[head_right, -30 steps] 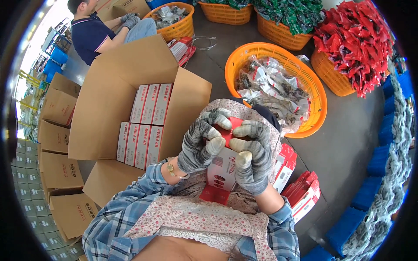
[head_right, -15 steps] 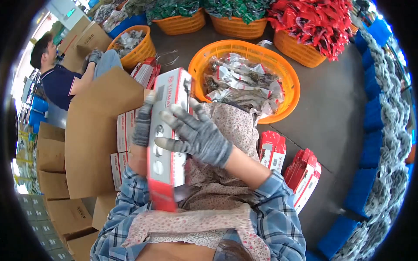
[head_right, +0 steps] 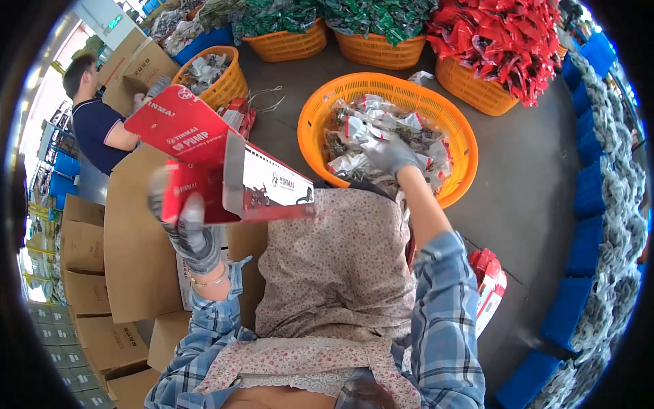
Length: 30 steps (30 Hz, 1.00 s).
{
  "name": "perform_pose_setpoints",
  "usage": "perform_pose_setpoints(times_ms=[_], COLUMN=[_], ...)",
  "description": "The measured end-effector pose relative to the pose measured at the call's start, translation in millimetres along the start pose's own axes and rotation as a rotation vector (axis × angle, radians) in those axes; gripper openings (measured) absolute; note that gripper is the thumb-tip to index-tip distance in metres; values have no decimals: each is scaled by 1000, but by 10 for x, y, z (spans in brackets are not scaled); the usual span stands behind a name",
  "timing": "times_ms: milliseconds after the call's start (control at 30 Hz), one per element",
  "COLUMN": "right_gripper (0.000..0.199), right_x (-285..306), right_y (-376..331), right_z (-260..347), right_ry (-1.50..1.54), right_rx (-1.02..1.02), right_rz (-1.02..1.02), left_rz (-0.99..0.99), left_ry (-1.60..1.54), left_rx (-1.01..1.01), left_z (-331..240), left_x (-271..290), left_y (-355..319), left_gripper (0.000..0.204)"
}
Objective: The recorder is seen unboxing items from plastic wrappers, placing them into small red product boxes, and then organizing those boxes into larger shipping crates.
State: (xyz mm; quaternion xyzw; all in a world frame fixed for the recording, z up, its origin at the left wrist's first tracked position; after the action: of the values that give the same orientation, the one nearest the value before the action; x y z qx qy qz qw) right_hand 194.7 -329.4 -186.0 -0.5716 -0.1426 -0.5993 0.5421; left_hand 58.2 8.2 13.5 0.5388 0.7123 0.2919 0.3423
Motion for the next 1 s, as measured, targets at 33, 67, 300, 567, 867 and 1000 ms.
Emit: perform_pose_setpoints(times_ms=[33,67,300,567,867,1000], right_gripper=[65,65,36,26,34,39], right_x=[-379,-724,-1084,-585,583,1136], right_y=[111,211,157,-1161,-1958,-2627], right_z=[5,-347,-1916,-1943,-1334,-895], right_ry=[-38,-53,-386,1306,1402,1114], right_rx=[199,190,3,-29,371,533], right_rz=[58,72,-52,153,-87,-337], left_rz=[69,134,139,339,271,262], left_ry=[64,79,66,262,101,-37], left_rx=[13,59,31,-139,-63,-132], left_z=[-15,89,-85,-241,-251,-266], left_x=[127,146,14,49,-451,-556], left_y=[-22,-46,-22,67,343,344], left_gripper=[70,71,68,56,52,58])
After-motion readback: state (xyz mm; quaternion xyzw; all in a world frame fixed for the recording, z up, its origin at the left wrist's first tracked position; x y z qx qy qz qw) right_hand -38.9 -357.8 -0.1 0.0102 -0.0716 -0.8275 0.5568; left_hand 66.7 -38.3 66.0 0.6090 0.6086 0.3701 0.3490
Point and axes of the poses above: each hand's wrist, its own y-axis towards the middle knuckle, its own x-axis out of the back of the hand, z = x × y, the point moved 5 cm from there along y, towards the middle knuckle, and after that the axes turned 13 degrees about -x, right-handed, at the moved point
